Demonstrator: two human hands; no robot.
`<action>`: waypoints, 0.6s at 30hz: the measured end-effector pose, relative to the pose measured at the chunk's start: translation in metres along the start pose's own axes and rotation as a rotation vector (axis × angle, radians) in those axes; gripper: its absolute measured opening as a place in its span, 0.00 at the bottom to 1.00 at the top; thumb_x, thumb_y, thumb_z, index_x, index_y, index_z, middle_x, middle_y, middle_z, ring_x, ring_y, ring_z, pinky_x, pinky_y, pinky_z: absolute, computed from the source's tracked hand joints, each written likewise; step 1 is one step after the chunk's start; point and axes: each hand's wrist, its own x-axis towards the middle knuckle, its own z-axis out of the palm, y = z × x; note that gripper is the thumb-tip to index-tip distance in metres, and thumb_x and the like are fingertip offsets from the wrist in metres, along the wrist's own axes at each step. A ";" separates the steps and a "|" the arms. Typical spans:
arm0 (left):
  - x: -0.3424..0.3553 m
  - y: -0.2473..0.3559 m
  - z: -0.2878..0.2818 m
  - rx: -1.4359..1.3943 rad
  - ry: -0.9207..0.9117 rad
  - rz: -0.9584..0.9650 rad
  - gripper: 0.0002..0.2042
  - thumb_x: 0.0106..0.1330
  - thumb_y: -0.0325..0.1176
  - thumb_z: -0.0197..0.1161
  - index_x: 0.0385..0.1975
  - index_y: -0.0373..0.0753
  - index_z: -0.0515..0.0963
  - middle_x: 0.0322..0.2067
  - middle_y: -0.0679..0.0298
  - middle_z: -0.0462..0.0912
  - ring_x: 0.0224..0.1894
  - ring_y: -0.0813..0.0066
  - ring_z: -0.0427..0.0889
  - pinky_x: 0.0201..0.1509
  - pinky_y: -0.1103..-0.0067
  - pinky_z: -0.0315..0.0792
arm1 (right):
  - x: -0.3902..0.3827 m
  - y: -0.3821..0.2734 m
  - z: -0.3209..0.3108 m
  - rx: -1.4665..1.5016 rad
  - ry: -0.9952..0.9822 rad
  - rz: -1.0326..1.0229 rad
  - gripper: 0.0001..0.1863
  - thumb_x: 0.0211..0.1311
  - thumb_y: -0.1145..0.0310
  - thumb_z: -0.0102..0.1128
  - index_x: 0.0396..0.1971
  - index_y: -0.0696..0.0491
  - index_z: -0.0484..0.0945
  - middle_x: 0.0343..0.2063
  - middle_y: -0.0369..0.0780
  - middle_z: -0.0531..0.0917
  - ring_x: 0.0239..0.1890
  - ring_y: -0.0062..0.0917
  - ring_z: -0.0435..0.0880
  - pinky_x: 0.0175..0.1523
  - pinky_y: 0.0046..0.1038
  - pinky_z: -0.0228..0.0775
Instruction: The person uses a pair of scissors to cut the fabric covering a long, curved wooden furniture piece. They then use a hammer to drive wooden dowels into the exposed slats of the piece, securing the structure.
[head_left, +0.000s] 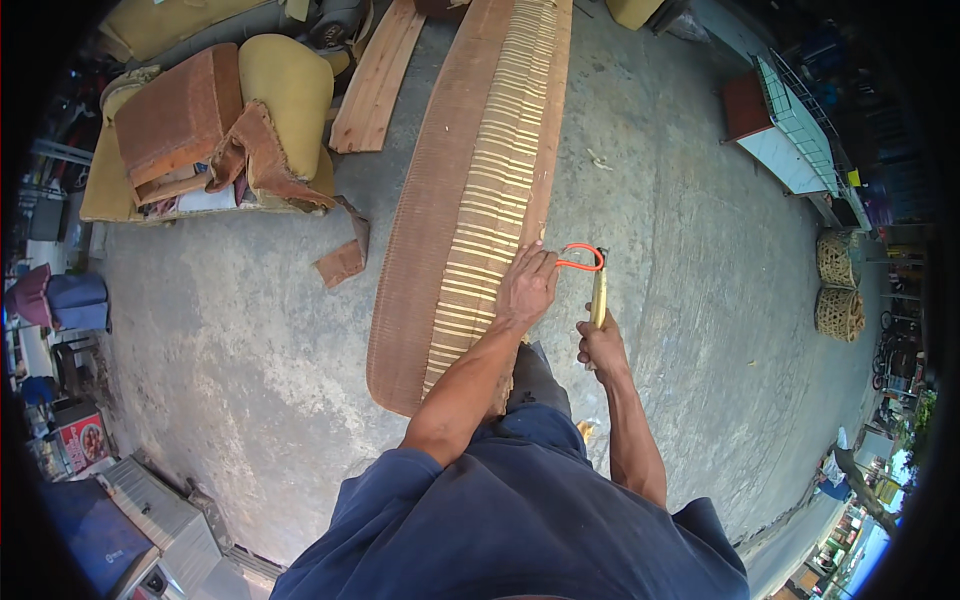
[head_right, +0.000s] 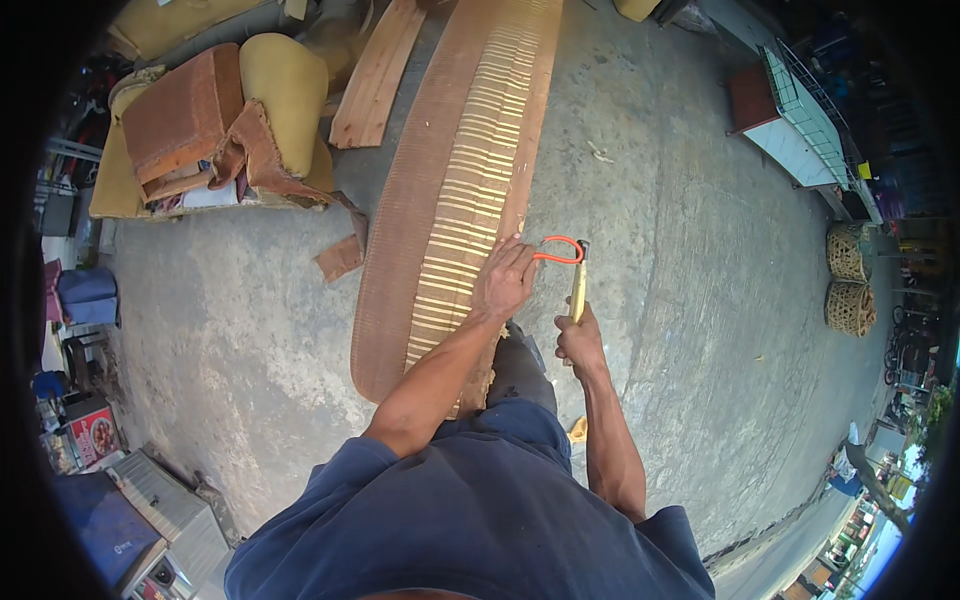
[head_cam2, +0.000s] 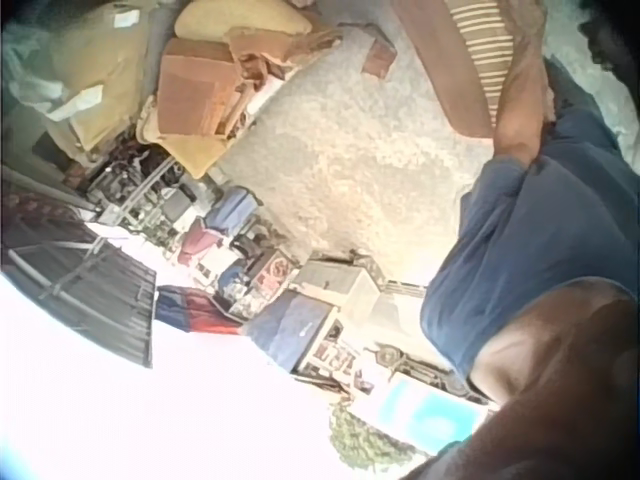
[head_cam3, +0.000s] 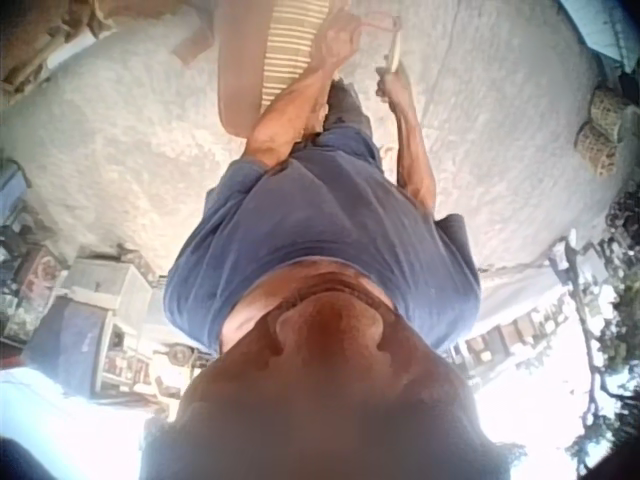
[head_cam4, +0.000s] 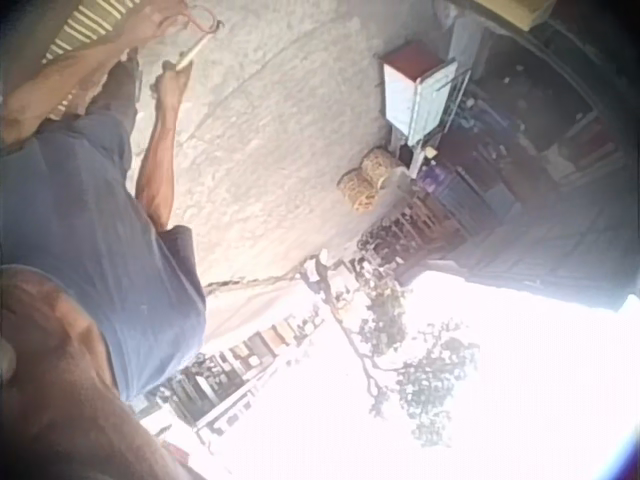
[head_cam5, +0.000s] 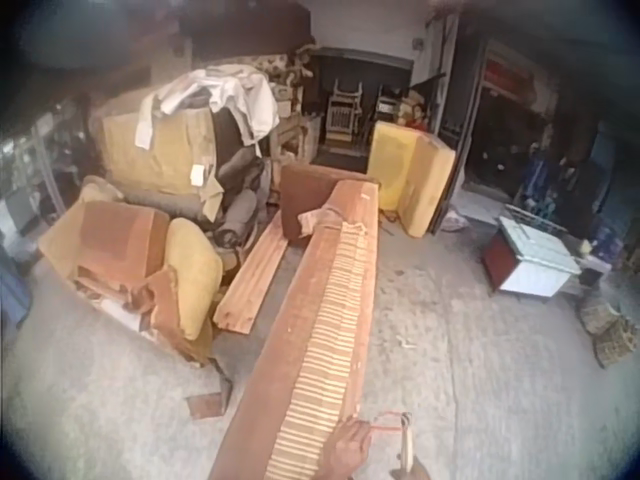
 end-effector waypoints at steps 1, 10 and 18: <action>0.001 -0.002 -0.002 0.002 0.001 -0.007 0.11 0.69 0.32 0.64 0.46 0.33 0.83 0.48 0.51 0.86 0.64 0.53 0.79 0.73 0.61 0.68 | -0.002 -0.008 -0.002 -0.159 -0.023 0.067 0.29 0.67 0.76 0.54 0.68 0.58 0.62 0.29 0.34 0.71 0.18 0.16 0.65 0.20 0.24 0.61; 0.008 -0.003 0.002 0.015 0.040 -0.024 0.13 0.69 0.31 0.65 0.49 0.32 0.84 0.50 0.52 0.87 0.63 0.53 0.80 0.73 0.60 0.69 | 0.014 0.006 0.000 0.160 0.176 -0.039 0.31 0.66 0.77 0.55 0.69 0.55 0.62 0.27 0.33 0.70 0.18 0.15 0.65 0.20 0.24 0.60; -0.003 -0.006 0.007 0.088 -0.028 0.012 0.15 0.68 0.31 0.65 0.51 0.32 0.84 0.53 0.51 0.86 0.66 0.57 0.78 0.75 0.61 0.66 | 0.015 -0.008 -0.019 0.060 0.167 -0.095 0.29 0.65 0.75 0.56 0.67 0.58 0.65 0.23 0.30 0.68 0.16 0.14 0.63 0.19 0.24 0.60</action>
